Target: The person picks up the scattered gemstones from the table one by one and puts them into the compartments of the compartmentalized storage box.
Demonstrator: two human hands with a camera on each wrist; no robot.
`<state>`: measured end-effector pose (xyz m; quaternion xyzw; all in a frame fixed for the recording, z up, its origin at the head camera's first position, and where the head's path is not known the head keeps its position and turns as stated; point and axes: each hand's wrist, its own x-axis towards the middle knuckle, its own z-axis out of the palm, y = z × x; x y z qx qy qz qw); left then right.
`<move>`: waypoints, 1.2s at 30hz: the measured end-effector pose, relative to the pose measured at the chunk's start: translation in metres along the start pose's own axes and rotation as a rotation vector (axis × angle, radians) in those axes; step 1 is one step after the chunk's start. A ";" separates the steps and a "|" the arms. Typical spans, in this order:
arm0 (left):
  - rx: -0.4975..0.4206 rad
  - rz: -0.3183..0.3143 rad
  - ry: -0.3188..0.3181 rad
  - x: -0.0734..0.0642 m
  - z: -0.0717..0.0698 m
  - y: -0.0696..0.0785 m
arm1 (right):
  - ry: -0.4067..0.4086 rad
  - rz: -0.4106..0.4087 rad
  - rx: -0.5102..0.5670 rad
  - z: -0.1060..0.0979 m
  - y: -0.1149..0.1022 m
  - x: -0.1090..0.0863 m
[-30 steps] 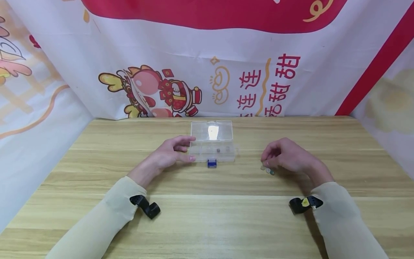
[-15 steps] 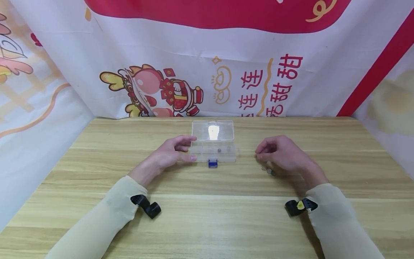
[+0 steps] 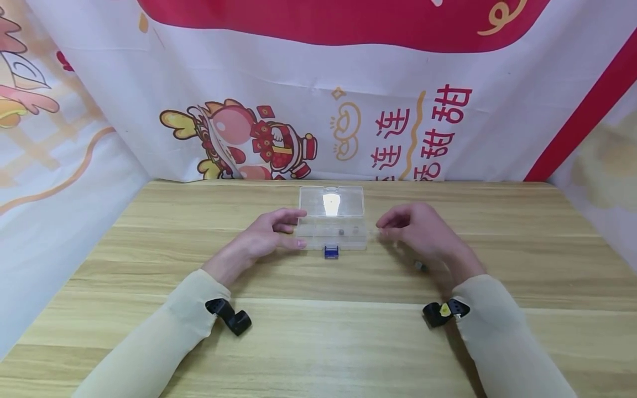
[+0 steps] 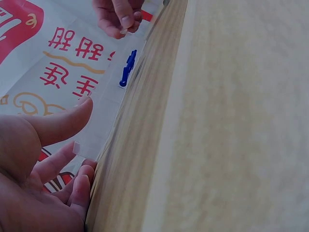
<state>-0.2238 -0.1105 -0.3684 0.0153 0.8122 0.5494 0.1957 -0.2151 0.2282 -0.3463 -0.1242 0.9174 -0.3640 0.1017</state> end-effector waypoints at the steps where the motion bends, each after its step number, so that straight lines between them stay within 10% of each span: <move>1: 0.000 0.001 0.001 0.000 0.000 0.000 | 0.003 0.002 0.004 0.001 -0.002 0.001; 36: 0.012 -0.004 -0.005 0.001 0.000 -0.001 | 0.081 -0.034 0.204 0.055 -0.063 0.042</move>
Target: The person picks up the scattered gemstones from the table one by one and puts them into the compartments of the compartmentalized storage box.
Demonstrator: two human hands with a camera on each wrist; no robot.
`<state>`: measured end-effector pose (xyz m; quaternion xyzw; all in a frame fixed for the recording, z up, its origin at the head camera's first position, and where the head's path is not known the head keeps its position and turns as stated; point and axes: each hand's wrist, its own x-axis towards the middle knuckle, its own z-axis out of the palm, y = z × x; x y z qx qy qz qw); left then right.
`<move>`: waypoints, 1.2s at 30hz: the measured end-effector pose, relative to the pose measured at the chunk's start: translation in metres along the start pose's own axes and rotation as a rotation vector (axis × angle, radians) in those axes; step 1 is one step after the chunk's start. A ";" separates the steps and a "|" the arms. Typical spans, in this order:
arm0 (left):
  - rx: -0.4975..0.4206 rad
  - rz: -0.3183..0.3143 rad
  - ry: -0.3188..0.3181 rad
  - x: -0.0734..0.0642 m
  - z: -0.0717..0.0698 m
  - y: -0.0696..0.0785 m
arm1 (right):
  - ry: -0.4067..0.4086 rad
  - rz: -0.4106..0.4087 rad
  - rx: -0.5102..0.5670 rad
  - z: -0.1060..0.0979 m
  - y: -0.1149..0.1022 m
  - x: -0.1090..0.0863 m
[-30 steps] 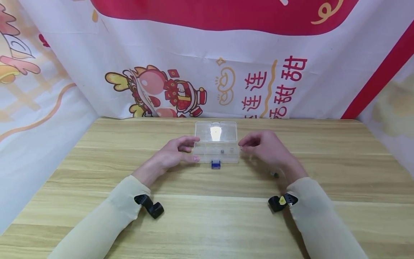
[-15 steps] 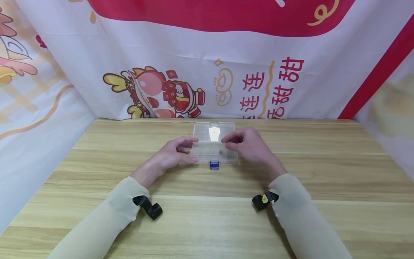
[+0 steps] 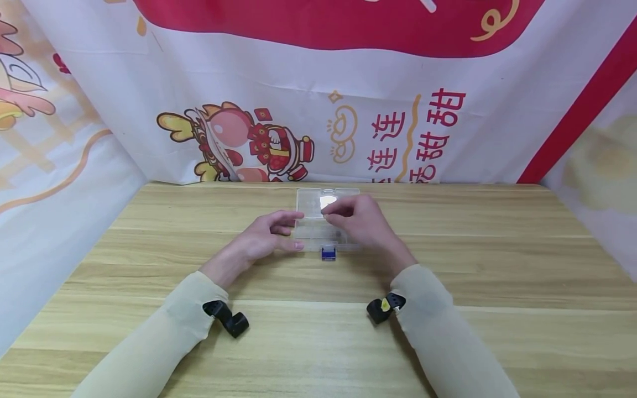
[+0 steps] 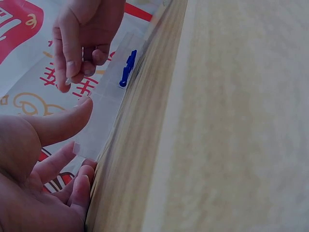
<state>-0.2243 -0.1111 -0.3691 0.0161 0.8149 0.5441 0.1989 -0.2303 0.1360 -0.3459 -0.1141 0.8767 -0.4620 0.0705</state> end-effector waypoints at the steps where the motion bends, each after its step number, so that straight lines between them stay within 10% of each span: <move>1: 0.002 0.000 -0.001 0.000 0.000 0.000 | 0.000 -0.004 0.002 0.003 -0.002 0.001; 36: 0.002 0.016 -0.007 -0.002 0.000 0.002 | 0.035 0.097 -0.070 0.039 -0.021 0.012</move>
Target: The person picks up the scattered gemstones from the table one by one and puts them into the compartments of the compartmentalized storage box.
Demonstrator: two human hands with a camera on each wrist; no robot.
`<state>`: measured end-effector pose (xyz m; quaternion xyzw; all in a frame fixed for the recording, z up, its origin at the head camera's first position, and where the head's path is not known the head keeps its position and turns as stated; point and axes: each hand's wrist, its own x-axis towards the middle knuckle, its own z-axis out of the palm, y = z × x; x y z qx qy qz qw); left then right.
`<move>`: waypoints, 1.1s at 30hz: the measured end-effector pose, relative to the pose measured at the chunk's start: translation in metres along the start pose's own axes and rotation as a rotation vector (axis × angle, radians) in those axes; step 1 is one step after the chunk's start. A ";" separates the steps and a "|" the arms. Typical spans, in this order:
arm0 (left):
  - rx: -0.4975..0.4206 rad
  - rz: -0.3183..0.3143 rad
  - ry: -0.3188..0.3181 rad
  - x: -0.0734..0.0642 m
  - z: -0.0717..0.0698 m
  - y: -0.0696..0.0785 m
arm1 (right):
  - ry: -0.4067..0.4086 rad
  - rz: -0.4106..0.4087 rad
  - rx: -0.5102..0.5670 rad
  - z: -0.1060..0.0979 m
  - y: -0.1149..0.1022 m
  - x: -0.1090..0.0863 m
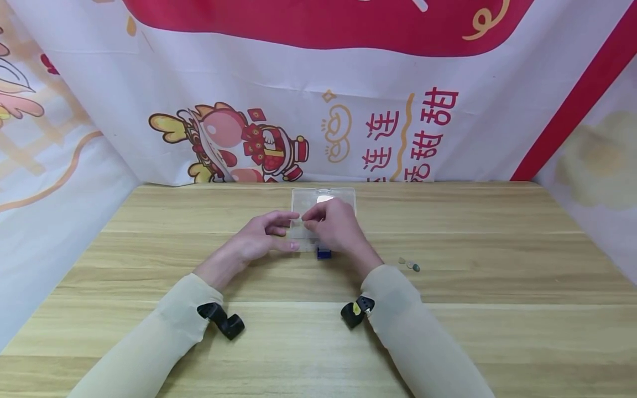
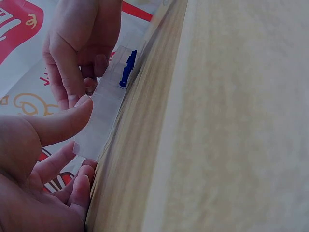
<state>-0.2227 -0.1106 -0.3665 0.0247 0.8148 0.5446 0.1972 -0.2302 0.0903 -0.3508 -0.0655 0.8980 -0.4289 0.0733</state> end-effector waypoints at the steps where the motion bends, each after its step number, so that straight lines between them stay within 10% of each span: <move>1: 0.000 0.000 0.000 0.000 0.000 0.000 | 0.002 -0.005 -0.010 0.000 0.000 0.000; 33: -0.011 -0.004 -0.006 0.003 0.000 -0.001 | 0.015 -0.164 -0.219 0.005 -0.003 -0.003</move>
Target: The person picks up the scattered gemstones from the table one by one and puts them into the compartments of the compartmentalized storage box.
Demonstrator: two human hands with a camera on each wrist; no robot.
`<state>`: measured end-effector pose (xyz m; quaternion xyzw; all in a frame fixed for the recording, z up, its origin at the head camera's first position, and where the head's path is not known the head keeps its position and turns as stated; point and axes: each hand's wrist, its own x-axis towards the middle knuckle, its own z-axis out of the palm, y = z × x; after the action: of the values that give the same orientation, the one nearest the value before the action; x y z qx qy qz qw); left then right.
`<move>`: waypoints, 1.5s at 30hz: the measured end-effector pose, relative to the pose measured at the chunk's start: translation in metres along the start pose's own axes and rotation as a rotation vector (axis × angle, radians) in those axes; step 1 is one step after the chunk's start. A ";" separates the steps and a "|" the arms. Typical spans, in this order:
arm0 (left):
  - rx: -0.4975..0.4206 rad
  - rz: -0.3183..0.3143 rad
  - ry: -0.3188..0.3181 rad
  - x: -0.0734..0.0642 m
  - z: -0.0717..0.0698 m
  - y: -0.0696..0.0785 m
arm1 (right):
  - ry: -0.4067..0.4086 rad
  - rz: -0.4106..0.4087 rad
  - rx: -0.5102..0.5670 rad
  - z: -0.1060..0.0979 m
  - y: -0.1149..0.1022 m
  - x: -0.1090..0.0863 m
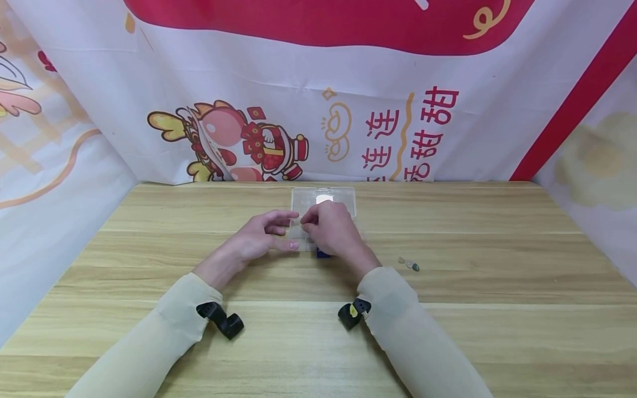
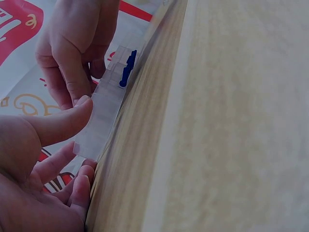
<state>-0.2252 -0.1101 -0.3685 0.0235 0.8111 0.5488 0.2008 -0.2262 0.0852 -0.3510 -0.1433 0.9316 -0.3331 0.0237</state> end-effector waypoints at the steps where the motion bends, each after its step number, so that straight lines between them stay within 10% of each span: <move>1: 0.001 0.001 0.000 0.000 0.000 0.000 | 0.001 0.001 0.000 0.000 0.000 0.000; 28: 0.004 -0.021 -0.009 0.000 -0.001 0.000 | -0.026 0.028 -0.012 -0.003 -0.001 0.000; 45: 0.005 -0.005 0.006 -0.003 0.000 0.000 | -0.032 0.111 0.071 -0.044 0.026 -0.014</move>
<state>-0.2229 -0.1105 -0.3675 0.0203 0.8130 0.5466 0.1996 -0.2252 0.1352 -0.3337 -0.0958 0.9253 -0.3616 0.0619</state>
